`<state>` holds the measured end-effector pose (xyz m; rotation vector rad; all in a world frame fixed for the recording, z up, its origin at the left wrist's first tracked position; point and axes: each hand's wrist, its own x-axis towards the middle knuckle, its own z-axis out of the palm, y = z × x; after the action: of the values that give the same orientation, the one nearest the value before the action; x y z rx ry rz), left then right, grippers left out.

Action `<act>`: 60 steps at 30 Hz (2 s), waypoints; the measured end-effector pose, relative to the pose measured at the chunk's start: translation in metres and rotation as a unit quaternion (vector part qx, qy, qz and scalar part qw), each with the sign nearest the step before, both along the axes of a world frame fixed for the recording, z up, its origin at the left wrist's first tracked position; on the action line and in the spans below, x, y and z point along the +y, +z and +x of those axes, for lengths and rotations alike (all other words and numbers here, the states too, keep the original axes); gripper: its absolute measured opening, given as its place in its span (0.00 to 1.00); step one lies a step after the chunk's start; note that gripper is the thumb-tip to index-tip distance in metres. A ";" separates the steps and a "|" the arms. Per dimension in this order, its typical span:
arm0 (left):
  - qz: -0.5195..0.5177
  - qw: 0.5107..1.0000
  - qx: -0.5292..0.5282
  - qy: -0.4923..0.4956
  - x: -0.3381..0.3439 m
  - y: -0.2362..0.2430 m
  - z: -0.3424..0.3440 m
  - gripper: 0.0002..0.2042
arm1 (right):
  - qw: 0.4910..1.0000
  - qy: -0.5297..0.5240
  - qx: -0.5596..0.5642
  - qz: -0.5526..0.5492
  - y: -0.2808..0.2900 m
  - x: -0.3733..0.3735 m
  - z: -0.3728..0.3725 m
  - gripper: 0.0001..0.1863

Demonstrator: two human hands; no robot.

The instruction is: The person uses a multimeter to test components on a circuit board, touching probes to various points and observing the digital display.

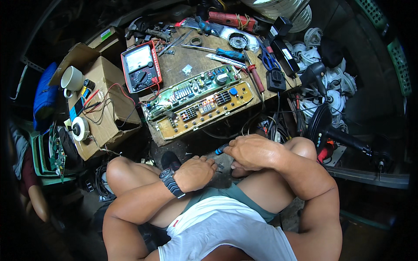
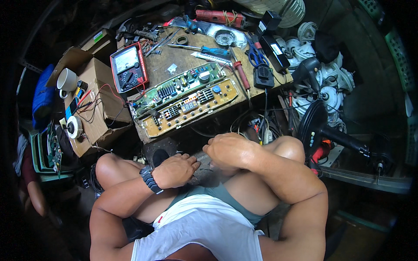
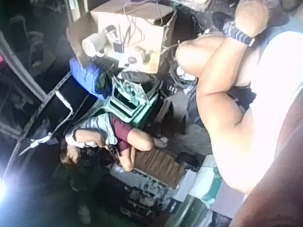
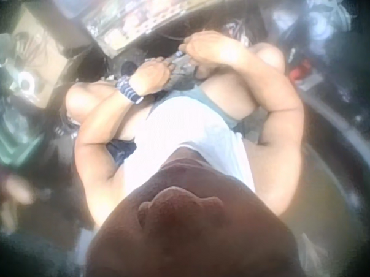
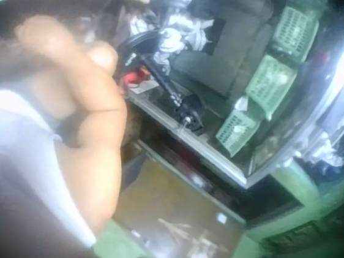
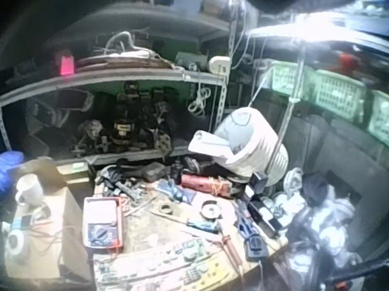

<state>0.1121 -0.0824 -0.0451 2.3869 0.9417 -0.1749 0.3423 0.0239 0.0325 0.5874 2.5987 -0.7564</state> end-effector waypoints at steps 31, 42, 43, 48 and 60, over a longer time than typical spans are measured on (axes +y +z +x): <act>-0.027 1.000 0.001 0.006 0.019 -0.046 -0.005 0.19 | 0.997 0.014 -0.046 -0.068 -0.018 0.023 -0.013 0.22; -0.025 0.999 -0.030 0.020 0.017 -0.047 -0.006 0.16 | 0.997 0.017 -0.045 -0.052 -0.017 0.023 -0.015 0.23; -0.021 0.999 -0.039 0.023 0.017 -0.047 -0.007 0.15 | 0.996 0.017 -0.064 -0.057 -0.014 0.024 -0.017 0.22; -0.033 0.999 -0.024 0.019 0.018 -0.043 -0.006 0.15 | 0.994 0.007 -0.090 -0.069 -0.010 0.029 -0.019 0.21; -0.039 0.999 -0.014 0.018 0.014 -0.048 -0.017 0.17 | 0.998 -0.007 -0.044 -0.043 -0.024 0.038 -0.009 0.21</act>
<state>0.0953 -0.0680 -0.0933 2.2930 0.9473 -0.1610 0.3334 0.0615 0.0080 0.5994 2.4713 -0.8221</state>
